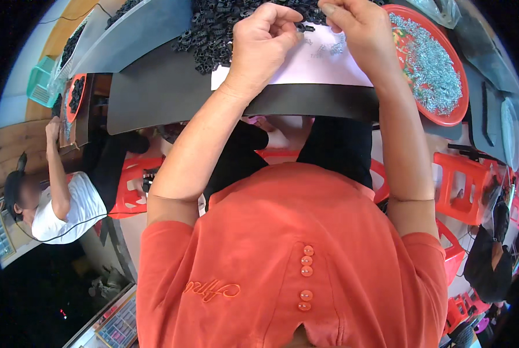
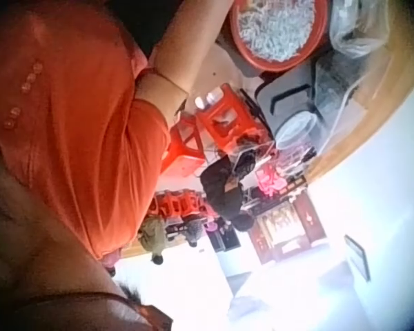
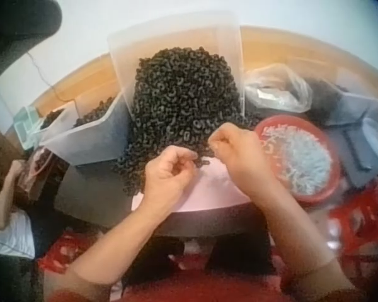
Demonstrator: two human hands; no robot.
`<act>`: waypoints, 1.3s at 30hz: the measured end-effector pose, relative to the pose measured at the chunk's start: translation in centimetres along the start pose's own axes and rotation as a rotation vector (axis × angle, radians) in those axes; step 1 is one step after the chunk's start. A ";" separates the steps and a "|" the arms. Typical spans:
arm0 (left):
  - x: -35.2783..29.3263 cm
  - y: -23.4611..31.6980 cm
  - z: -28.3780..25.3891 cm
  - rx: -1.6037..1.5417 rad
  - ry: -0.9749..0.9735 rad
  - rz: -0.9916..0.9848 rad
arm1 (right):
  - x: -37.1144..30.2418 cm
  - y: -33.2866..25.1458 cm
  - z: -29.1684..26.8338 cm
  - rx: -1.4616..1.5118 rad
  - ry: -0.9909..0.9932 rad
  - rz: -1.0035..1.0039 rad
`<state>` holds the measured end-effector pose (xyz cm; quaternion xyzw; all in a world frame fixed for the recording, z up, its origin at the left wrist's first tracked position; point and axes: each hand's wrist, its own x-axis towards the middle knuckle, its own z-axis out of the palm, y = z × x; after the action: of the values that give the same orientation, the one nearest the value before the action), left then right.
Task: Assembling small silver metal components into black rubber rings by hand at a workshop desk.
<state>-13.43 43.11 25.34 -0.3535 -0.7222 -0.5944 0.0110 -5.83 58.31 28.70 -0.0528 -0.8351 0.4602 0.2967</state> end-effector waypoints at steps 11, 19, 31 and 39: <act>-0.3 0.3 -1.2 -0.097 0.152 -0.005 | 0.1 0.5 0.5 0.058 0.140 0.005; 2.8 2.7 -1.6 0.757 -0.203 0.496 | 0.5 2.2 0.3 0.164 0.159 -0.004; 4.4 2.5 -1.5 0.896 -0.575 0.427 | -0.1 0.6 0.0 0.237 0.150 0.032; 4.1 0.7 -0.8 0.888 -0.377 0.638 | 0.3 1.6 0.2 0.292 0.144 0.033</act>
<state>-16.45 44.51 27.89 -0.6151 -0.7497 -0.1280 0.2080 -6.48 59.17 27.49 -0.0555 -0.7348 0.5767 0.3526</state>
